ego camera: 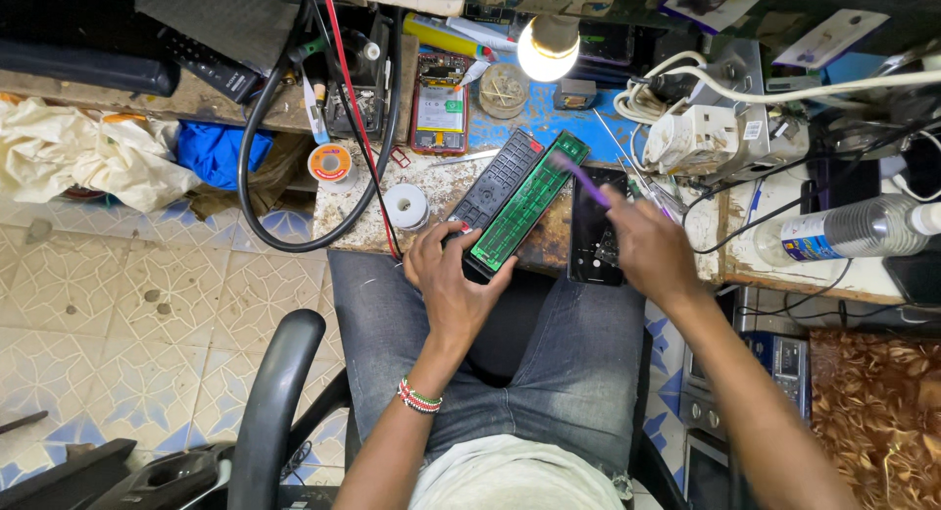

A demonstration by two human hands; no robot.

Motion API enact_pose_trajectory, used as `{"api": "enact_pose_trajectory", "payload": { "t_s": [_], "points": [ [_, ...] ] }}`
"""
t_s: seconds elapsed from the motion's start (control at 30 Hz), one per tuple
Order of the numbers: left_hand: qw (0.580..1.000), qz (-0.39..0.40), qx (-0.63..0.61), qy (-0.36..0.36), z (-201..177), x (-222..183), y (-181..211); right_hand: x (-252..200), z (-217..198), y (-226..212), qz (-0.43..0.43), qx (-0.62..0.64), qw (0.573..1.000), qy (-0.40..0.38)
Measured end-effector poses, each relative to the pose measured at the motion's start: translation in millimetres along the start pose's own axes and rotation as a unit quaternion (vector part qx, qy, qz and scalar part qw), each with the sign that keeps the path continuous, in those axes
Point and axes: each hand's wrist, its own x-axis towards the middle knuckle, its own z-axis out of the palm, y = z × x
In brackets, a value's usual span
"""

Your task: The person cleans the internal circuit board and contacts of a television remote control using a toothbrush and a liquid solution, then tests the circuit board with multimeter probes before reassembling the remote casing.

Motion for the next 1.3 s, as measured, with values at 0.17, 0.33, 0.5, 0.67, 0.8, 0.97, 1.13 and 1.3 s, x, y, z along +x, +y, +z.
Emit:
{"api": "enact_pose_trajectory", "payload": {
  "t_s": [0.17, 0.33, 0.5, 0.67, 0.8, 0.97, 1.13, 1.3],
  "points": [
    [0.999, -0.014, -0.035, 0.009, 0.6, 1.6, -0.9, -9.7, 2.8, -19.2, -0.088, -0.068, 0.994, -0.025],
    [0.998, -0.019, -0.053, 0.018, -0.3, 1.6, -1.0, -11.2, 8.6, -20.5, -0.117, -0.139, 0.982, -0.043],
    [0.998, 0.001, -0.059, 0.025, 5.1, 2.7, -6.5, -12.2, 10.2, -16.9, -0.147, -0.155, 0.977, 0.020],
    [0.998, 0.002, -0.062, 0.026, 9.6, -1.5, -10.4, -16.3, 13.1, -3.4, -0.145, -0.187, 0.971, 0.037],
    [0.998, 0.000, -0.057, 0.031, 9.0, -0.6, -10.2, -39.7, 3.4, -36.4, -0.161, -0.194, 0.968, 0.004],
    [0.998, 0.000, -0.047, 0.033, 10.9, 0.5, -10.5, -43.9, 14.2, -19.2, -0.097, -0.159, 0.981, -0.054],
    [0.998, -0.001, -0.042, 0.037, 13.1, 0.1, -11.3, -38.6, 9.9, -15.3, -0.084, -0.197, 0.977, -0.023],
    [0.999, -0.008, -0.045, 0.028, 9.9, -2.0, -10.9, -31.6, 17.0, 1.1, -0.106, -0.254, 0.959, 0.067]
  ]
}}
